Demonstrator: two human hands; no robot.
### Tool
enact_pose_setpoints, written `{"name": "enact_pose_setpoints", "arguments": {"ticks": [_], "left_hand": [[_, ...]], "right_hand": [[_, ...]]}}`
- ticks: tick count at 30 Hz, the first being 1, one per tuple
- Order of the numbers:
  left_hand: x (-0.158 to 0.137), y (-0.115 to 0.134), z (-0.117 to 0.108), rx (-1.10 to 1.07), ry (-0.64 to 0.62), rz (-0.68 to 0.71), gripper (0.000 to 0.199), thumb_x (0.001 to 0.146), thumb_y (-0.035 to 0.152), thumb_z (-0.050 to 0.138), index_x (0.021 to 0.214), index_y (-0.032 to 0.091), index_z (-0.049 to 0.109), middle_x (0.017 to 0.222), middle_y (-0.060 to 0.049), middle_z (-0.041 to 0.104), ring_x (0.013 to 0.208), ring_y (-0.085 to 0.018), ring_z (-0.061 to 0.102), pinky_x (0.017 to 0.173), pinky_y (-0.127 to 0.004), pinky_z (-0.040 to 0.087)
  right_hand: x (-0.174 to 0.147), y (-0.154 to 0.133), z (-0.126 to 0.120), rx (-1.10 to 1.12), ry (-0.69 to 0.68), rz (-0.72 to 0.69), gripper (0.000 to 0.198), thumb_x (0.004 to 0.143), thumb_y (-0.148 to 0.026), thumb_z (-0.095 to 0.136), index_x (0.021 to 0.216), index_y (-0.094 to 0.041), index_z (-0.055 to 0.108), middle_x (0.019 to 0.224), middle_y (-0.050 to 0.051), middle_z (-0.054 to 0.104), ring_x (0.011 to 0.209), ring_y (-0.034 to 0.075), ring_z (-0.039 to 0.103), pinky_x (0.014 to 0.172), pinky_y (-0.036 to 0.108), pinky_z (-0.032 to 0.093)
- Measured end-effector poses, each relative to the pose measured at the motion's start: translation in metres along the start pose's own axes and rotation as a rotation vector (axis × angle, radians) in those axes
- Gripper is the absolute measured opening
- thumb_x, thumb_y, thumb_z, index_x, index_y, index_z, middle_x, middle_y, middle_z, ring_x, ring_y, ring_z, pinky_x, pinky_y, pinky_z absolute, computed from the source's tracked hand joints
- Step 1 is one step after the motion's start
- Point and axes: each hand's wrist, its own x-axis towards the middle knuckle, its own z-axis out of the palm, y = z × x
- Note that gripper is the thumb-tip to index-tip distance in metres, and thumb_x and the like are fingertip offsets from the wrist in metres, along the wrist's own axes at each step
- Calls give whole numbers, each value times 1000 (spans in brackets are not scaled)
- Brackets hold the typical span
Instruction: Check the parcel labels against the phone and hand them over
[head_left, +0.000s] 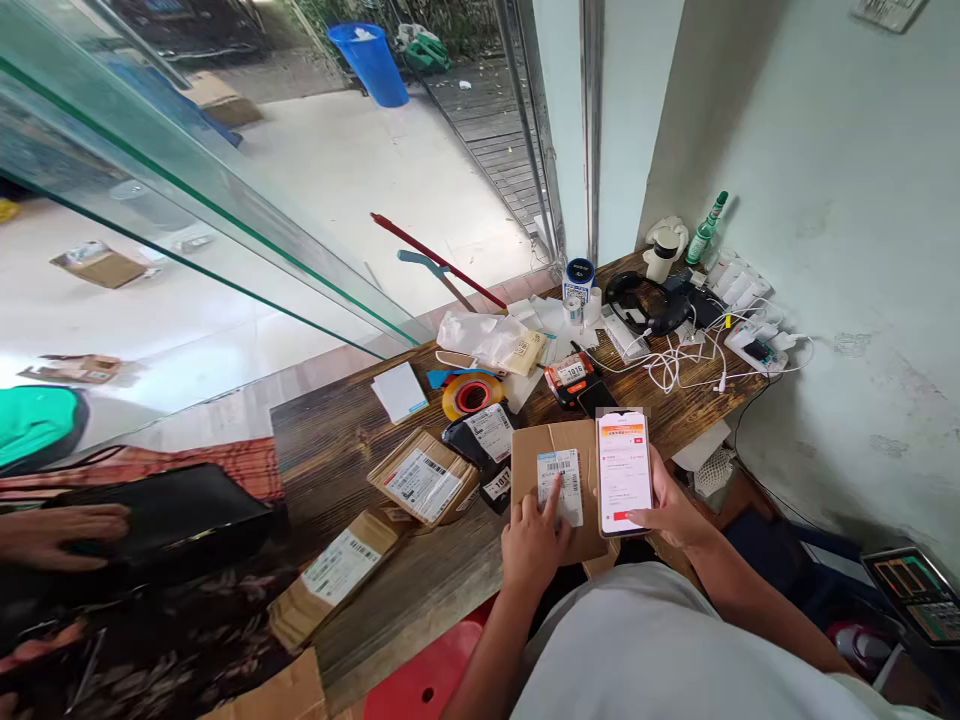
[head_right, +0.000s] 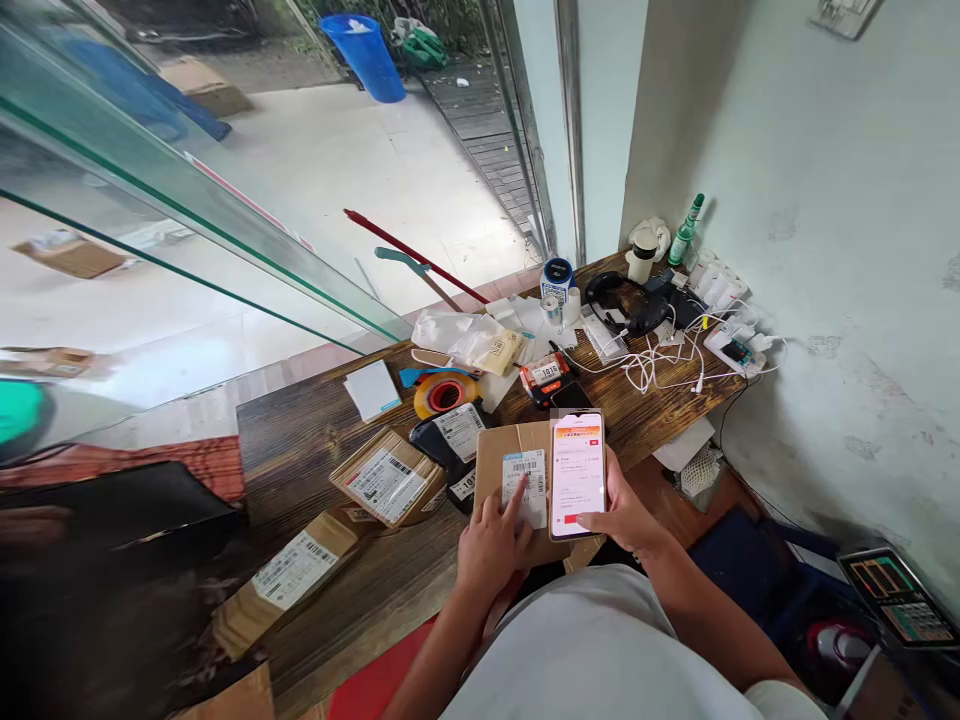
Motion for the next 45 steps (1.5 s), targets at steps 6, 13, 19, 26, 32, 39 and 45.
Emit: {"name": "enact_pose_setpoints", "arguments": {"ticks": [6, 13, 19, 26, 32, 39, 45], "left_hand": [[0, 6, -18, -2, -104, -14, 63, 101, 24, 49, 163, 29, 37, 125, -17, 66, 116, -32, 63, 87, -43, 60], [1, 8, -22, -18, -122, -27, 65, 100, 25, 52, 163, 28, 36, 131, -18, 64, 122, -34, 61, 91, -45, 60], [-1, 8, -20, -15, -103, -24, 67, 98, 24, 55, 163, 30, 37, 123, -16, 65, 117, -33, 63, 88, -44, 60], [1, 0, -19, -156, -117, -42, 70, 94, 22, 55, 162, 28, 41, 129, -18, 65, 123, -36, 60, 96, -48, 56], [18, 1, -44, -1133, -183, -134, 63, 95, 54, 45, 142, 17, 65, 120, -16, 75, 113, -31, 68, 100, -45, 53], [42, 41, -88, -1594, -85, -186, 63, 70, 70, 66, 102, 16, 77, 114, -13, 80, 112, -32, 69, 100, -41, 50], [48, 54, -93, -1617, -115, -114, 49, 59, 62, 79, 83, 20, 70, 82, -6, 79, 75, -25, 71, 72, -36, 53]], "right_hand": [[0, 0, 3, -10, -27, -38, 100, 74, -30, 92, 153, -42, 32, 164, 7, 47, 153, 33, 44, 122, 60, 41], [-1, 1, 1, -37, -22, -43, 99, 74, -33, 92, 153, -42, 33, 159, 9, 51, 132, 33, 64, 114, 60, 48], [-2, 1, 5, -38, 17, -37, 97, 71, -36, 93, 150, -40, 37, 157, 10, 54, 129, 33, 66, 112, 60, 49], [-4, 3, 9, 20, 23, -80, 97, 68, -33, 94, 149, -40, 42, 151, 8, 60, 121, 31, 70, 107, 58, 53], [-2, 4, 17, 82, 155, 16, 82, 71, -47, 91, 142, -38, 50, 142, 6, 68, 127, 32, 66, 113, 59, 49], [10, 23, 26, 18, 261, -86, 55, 85, -74, 68, 123, -34, 68, 141, 4, 69, 139, 30, 55, 124, 54, 36], [11, 35, 23, -20, 252, -114, 61, 89, -78, 59, 130, -32, 65, 136, 6, 70, 130, 30, 60, 117, 51, 42]]}}
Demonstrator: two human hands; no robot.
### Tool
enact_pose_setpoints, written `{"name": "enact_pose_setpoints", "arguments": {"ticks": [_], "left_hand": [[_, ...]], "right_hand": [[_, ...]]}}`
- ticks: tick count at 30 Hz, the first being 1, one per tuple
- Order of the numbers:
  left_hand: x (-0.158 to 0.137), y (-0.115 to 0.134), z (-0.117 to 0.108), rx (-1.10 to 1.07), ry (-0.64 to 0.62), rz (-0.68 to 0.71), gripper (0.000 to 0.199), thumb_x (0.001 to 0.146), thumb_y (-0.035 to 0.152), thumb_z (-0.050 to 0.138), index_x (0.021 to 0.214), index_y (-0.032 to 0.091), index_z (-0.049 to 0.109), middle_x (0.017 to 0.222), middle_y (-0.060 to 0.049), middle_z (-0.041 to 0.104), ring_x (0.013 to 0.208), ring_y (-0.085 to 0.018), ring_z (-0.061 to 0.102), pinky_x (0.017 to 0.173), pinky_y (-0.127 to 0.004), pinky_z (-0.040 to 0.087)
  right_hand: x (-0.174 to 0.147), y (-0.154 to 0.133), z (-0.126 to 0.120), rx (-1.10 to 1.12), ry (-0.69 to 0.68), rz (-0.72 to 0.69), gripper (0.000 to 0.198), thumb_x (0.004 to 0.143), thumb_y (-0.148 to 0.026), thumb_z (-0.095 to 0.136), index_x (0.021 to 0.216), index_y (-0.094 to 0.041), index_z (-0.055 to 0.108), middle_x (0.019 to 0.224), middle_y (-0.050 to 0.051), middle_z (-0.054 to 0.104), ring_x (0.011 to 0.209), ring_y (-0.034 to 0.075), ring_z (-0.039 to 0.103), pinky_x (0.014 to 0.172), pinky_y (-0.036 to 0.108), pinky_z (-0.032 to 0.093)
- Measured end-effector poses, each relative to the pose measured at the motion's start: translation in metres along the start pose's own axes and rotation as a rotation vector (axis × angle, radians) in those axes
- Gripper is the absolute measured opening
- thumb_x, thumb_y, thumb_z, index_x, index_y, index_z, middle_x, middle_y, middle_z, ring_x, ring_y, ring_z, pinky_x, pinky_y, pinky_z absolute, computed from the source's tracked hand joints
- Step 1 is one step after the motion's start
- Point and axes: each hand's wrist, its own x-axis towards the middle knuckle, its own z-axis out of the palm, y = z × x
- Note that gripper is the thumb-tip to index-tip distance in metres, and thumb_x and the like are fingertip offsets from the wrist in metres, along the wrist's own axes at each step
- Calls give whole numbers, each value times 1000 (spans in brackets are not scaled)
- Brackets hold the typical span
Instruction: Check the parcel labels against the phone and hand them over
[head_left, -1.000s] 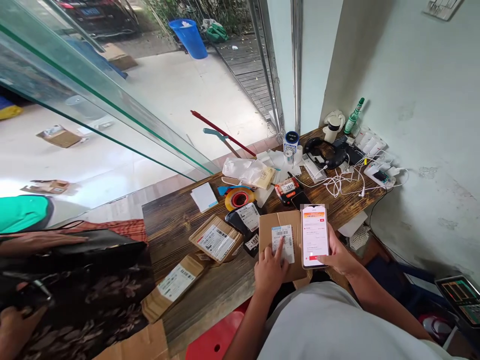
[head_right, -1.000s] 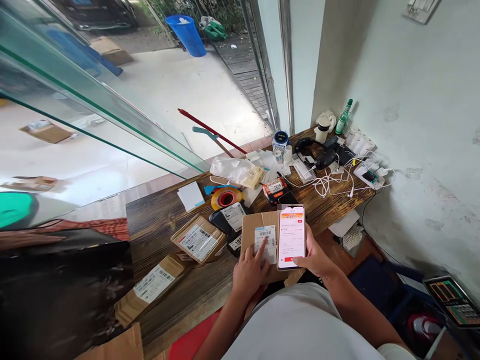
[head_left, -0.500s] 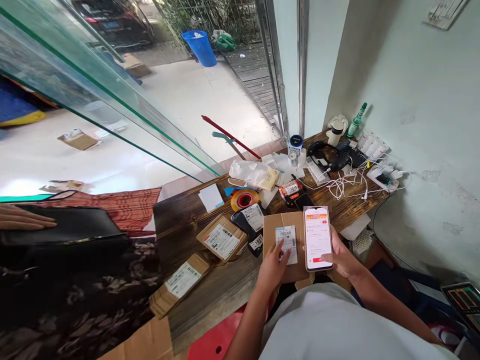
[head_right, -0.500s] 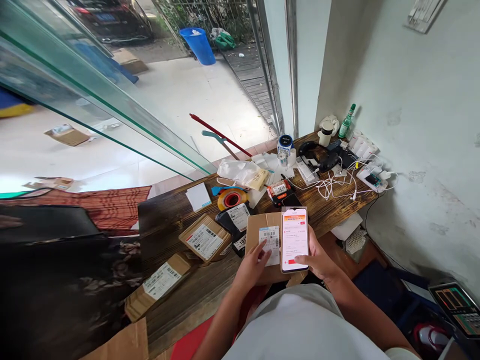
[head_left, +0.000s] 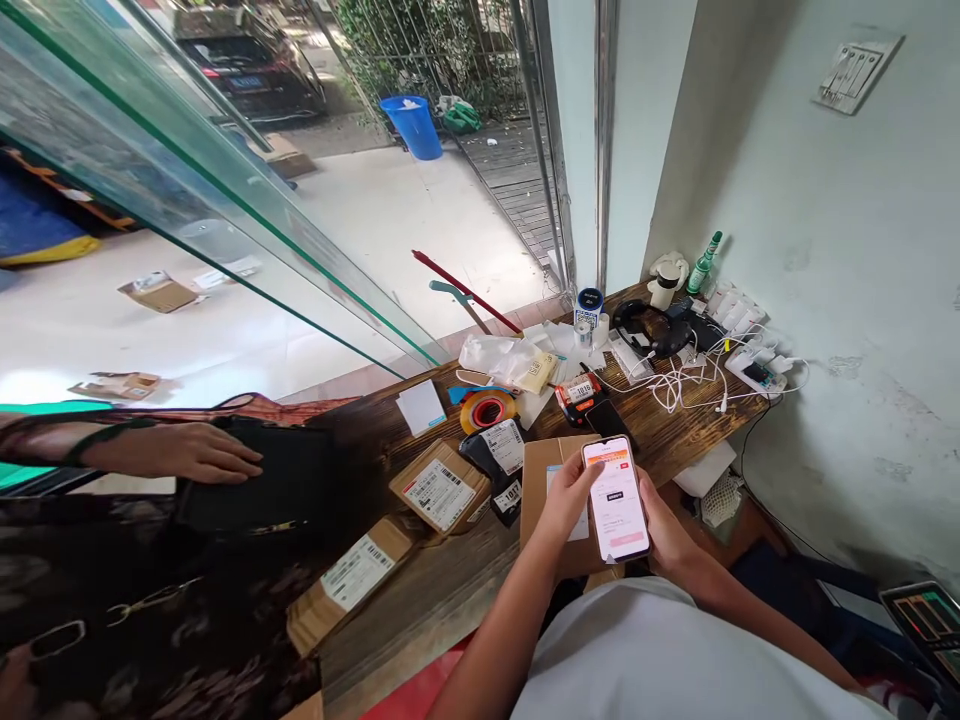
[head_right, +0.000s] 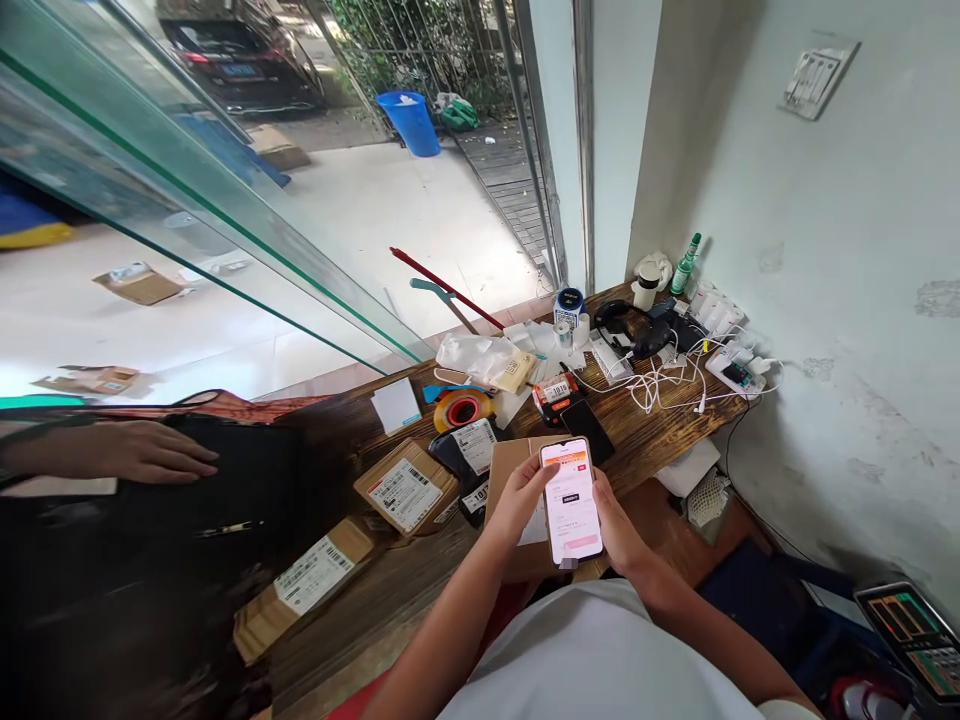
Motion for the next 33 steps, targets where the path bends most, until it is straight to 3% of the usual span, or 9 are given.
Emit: {"name": "enact_pose_setpoints", "arguments": {"ticks": [6, 16, 25, 33], "left_hand": [[-3, -3, 19, 131, 156, 129, 44, 60, 50, 86, 85, 21, 66, 90, -9, 79, 84, -27, 73, 77, -38, 56], [1, -1, 20, 7, 105, 81, 38, 63, 52, 73, 83, 21, 64, 83, -4, 74, 78, -22, 66, 75, -35, 51], [2, 1, 26, 32, 101, 74, 41, 63, 56, 75, 83, 22, 63, 83, -3, 73, 80, -23, 68, 75, -35, 52], [3, 3, 37, 96, 171, 118, 43, 57, 50, 83, 84, 22, 64, 86, -5, 77, 81, -24, 71, 78, -37, 55]], "right_hand": [[1, -5, 2, -6, -39, 29, 68, 87, -82, 57, 133, -33, 60, 141, 7, 67, 134, 31, 58, 112, 49, 47], [3, -15, 1, -39, -21, 25, 78, 81, -87, 60, 136, -33, 61, 129, 8, 71, 130, 33, 59, 113, 53, 46], [7, -15, -5, -67, -8, 2, 75, 81, -88, 59, 131, -32, 64, 129, 9, 72, 133, 34, 58, 113, 55, 47], [10, -18, -14, -53, -66, 0, 73, 84, -84, 60, 136, -33, 61, 126, 9, 73, 133, 34, 58, 114, 55, 47]]}}
